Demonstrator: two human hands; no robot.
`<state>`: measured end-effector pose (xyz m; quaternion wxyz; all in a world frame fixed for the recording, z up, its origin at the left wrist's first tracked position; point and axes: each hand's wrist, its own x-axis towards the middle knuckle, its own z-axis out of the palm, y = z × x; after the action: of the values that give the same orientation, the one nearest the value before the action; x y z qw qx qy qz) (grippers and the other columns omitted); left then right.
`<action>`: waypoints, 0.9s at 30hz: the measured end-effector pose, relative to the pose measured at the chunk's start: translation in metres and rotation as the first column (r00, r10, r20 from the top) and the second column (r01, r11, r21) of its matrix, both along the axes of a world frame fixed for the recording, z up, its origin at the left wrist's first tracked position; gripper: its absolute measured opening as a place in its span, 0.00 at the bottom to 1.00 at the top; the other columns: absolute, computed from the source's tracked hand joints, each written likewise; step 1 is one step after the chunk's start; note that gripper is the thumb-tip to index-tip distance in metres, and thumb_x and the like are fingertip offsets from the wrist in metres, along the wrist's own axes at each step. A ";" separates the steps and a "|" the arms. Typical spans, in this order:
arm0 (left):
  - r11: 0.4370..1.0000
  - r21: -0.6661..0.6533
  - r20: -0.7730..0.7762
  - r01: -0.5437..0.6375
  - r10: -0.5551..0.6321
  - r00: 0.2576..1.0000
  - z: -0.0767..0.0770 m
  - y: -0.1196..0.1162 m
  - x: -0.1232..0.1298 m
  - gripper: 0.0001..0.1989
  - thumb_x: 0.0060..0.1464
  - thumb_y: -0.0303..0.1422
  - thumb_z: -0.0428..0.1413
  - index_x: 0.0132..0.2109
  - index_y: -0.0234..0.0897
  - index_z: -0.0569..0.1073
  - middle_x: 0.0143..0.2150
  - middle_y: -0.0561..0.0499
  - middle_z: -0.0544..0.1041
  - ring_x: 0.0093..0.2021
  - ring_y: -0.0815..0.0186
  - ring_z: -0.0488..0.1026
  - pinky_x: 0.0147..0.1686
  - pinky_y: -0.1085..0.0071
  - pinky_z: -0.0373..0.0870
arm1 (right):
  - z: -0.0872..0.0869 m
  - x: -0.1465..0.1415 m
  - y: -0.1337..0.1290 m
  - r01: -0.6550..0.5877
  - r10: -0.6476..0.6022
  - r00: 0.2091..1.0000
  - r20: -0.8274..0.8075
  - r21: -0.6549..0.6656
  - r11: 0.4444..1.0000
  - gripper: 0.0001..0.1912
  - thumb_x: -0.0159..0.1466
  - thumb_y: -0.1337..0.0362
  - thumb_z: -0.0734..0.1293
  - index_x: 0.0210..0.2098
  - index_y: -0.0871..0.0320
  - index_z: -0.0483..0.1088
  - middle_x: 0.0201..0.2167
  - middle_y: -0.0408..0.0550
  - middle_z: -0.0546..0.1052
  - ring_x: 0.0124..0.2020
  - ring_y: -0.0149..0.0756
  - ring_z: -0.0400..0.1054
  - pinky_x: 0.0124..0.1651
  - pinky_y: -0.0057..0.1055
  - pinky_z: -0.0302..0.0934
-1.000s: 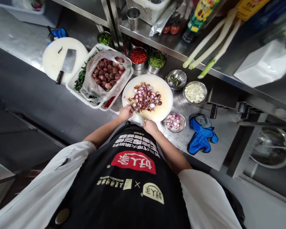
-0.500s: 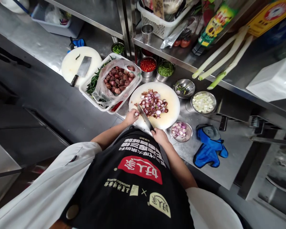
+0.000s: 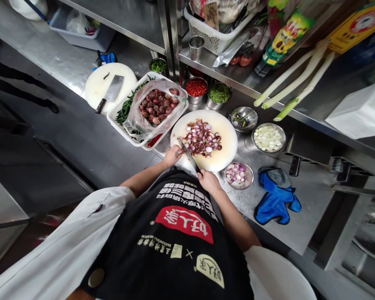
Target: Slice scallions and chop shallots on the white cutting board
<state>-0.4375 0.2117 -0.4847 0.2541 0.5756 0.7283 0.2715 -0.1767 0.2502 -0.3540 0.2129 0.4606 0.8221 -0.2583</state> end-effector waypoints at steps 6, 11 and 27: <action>0.995 -0.017 -0.031 0.101 -0.102 0.994 0.005 0.003 -0.006 0.08 0.64 0.26 0.59 0.49 0.38 0.76 0.53 0.43 0.77 0.56 0.57 0.76 0.59 0.62 0.73 | -0.011 -0.009 0.008 0.031 -0.031 0.999 -0.005 -0.051 0.998 0.16 0.78 0.58 0.61 0.47 0.59 0.78 0.44 0.57 0.84 0.46 0.43 0.78 0.44 0.30 0.60; 0.997 -0.024 -0.015 0.070 -0.070 0.997 0.006 0.002 -0.004 0.08 0.64 0.25 0.60 0.49 0.38 0.76 0.55 0.43 0.76 0.58 0.57 0.76 0.60 0.62 0.73 | -0.030 -0.026 0.009 0.048 -0.048 0.999 -0.008 -0.048 0.998 0.17 0.78 0.60 0.60 0.51 0.62 0.78 0.49 0.60 0.84 0.51 0.43 0.78 0.48 0.29 0.62; 0.779 -0.049 0.644 -0.625 0.503 0.576 0.048 -0.024 -0.030 0.20 0.56 0.43 0.70 0.43 0.39 0.69 0.41 0.50 0.76 0.33 0.68 0.76 0.35 0.70 0.76 | 0.000 0.040 -0.001 -0.058 0.059 0.997 -0.055 0.037 0.998 0.17 0.79 0.57 0.59 0.48 0.57 0.77 0.40 0.53 0.84 0.44 0.43 0.78 0.44 0.30 0.59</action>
<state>-0.4680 0.1877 -0.4366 0.3258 0.2090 0.7176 0.5790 -0.1362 0.2494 -0.3545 0.1892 0.4326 0.8453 -0.2502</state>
